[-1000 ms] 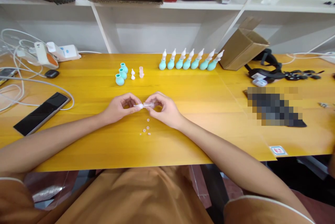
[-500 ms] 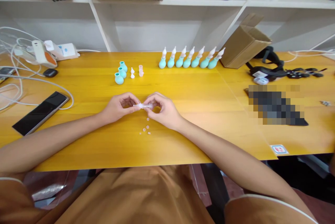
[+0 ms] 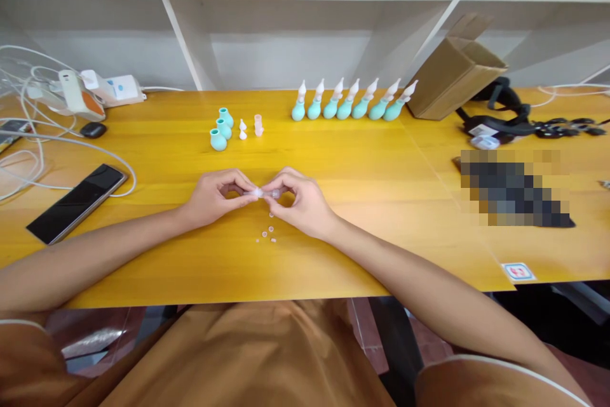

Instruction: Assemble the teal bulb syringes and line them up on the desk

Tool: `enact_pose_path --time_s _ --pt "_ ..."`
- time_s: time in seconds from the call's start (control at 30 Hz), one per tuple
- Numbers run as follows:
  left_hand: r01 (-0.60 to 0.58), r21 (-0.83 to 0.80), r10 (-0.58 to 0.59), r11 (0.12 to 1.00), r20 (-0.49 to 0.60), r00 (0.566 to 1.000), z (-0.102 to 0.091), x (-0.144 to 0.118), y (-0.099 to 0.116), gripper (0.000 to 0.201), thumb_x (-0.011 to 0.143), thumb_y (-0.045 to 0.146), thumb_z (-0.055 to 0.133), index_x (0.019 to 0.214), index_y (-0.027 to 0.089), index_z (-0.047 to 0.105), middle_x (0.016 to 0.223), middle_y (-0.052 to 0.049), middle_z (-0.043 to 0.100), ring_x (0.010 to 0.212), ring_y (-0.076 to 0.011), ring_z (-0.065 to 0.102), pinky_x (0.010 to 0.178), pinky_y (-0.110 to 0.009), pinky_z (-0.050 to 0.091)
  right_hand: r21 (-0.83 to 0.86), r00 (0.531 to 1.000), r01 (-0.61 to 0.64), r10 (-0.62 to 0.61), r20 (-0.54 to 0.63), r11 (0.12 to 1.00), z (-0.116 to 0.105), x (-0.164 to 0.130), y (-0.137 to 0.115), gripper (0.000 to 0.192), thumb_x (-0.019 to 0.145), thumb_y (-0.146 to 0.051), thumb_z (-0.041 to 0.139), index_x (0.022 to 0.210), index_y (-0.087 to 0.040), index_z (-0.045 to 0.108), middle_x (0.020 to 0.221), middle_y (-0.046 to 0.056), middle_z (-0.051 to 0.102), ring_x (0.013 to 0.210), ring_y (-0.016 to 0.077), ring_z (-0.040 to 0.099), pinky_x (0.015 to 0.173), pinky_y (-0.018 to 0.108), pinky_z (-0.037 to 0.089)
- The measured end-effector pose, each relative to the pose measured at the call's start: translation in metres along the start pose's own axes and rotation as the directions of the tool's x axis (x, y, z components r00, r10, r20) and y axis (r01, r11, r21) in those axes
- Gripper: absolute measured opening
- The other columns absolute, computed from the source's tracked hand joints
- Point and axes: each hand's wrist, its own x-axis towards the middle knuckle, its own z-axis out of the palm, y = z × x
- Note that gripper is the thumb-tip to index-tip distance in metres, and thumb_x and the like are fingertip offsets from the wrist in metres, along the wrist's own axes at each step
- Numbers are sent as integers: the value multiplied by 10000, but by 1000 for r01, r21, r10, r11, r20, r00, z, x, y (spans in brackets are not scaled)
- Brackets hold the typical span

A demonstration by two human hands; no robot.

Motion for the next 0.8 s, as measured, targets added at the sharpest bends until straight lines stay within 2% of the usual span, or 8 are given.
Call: enact_pose_path --time_s 0.27,0.4,0.57,0.8 --pt "-87 13 87 996 3 996 -2 0 1 176 925 339 873 866 195 789 968 -64 846 871 -183 790 830 -319 625 91 1000 -12 11 15 996 1 -1 0 107 925 -317 857 997 -247 822 966 57 745 873 196 704 836 377 627" --pt "-113 13 112 994 4 994 -2 -1 2 172 921 313 876 848 191 781 947 -58 838 846 -169 780 800 -298 615 117 999 -35 33 17 993 3 -1 2 135 920 -341 864 995 -237 822 967 59 750 868 191 715 837 372 632" --pt "-104 13 104 994 15 994 -2 -1 1 196 926 337 873 837 194 775 944 -60 831 844 -174 776 812 -315 620 107 999 -54 52 14 993 3 -2 2 201 910 -420 879 990 -243 826 977 69 764 877 201 717 853 388 640" --pt "-91 -25 92 996 36 995 -3 -1 2 216 922 362 879 833 193 776 949 -71 836 842 -179 785 827 -325 633 110 999 -50 48 22 993 3 -2 -2 195 911 -422 880 980 -247 827 968 67 770 864 197 720 853 390 636"
